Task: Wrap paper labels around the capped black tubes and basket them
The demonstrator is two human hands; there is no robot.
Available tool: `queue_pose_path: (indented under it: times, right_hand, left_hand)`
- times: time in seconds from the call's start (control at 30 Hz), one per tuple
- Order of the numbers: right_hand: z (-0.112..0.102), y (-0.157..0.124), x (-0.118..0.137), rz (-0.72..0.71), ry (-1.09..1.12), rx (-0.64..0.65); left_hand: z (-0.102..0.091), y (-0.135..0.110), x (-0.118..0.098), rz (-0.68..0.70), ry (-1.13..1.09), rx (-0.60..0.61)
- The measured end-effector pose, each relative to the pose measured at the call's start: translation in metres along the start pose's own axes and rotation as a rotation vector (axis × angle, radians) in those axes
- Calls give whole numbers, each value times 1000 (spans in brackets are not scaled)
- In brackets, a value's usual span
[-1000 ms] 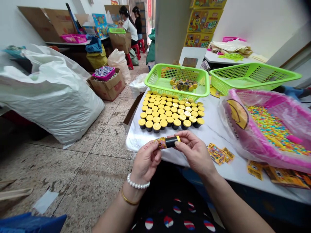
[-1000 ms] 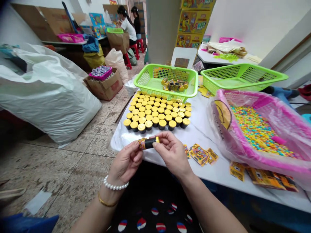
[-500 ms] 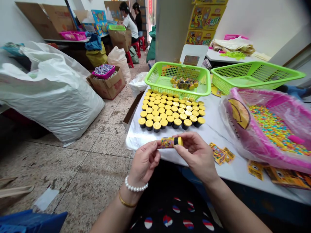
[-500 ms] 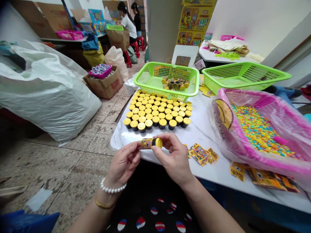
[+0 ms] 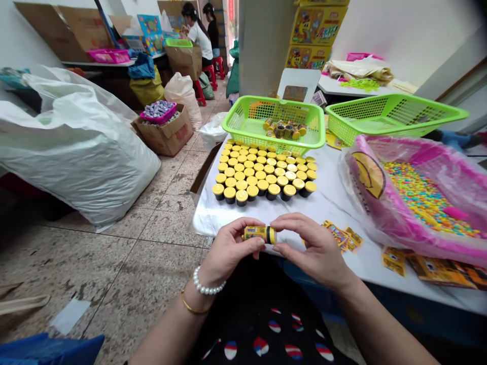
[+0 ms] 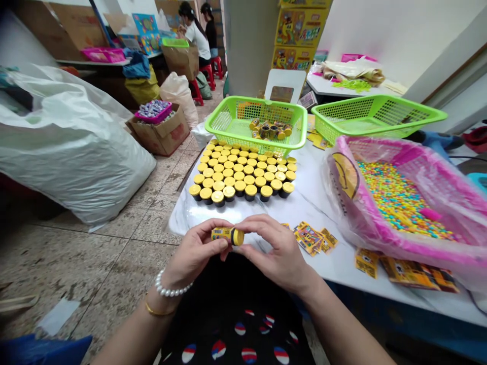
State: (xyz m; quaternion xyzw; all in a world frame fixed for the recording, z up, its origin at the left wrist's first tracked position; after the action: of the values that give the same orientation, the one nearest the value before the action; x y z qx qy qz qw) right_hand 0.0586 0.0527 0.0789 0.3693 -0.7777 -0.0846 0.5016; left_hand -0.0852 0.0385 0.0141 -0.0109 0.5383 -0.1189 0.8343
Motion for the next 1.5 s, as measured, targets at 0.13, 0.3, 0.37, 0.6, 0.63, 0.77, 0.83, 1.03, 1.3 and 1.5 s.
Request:
queue_pose_path:
  times: [0.13, 0.3, 0.37, 0.6, 0.63, 0.77, 0.83, 1.03, 1.3, 1.5]
  right_hand:
    - [-1, -5, -1, -5, -73, -76]
    - [12, -17, -30, 286, 206, -36]
    - [8, -18, -26, 232, 161, -62]
    - [6, -18, -24, 208, 158, -126]
    - [9, -19, -27, 255, 192, -108]
    - [6, -17, -17, 135, 14, -93]
    - [3, -16, -9, 22, -81, -101]
    - [8, -19, -17, 51, -85, -136]
    - [8, -22, 2, -217, -174, -55]
    - [4, -21, -2, -109, -158, -147]
  left_hand:
    - [3, 1, -5, 54, 90, -12]
    - [6, 2, -13, 103, 260, -28]
    - [8, 4, -10, 74, 211, 6]
    - [10, 7, -7, 42, 186, 52]
    - [10, 7, -5, 30, 201, 55]
    - [7, 8, 5, -45, 130, 36]
    - [6, 9, 10, -62, 86, 38]
    - [8, 10, 11, -52, 99, 70]
    - [14, 8, 16, -170, 110, 110]
    - [16, 11, 10, -80, 107, 113]
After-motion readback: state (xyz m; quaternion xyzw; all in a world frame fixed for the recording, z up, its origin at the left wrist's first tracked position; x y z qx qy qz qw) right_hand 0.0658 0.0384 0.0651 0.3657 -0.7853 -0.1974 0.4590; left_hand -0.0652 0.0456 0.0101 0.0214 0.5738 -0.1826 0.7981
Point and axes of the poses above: each hand's wrist, its own y-axis towards the middle knuckle, its own z-axis out of the palm, x = y × z, the point moved 8 cm from there along y, towards the middle knuckle, and after that the axes turned 1 degree about -z, right-handed, at the moved point
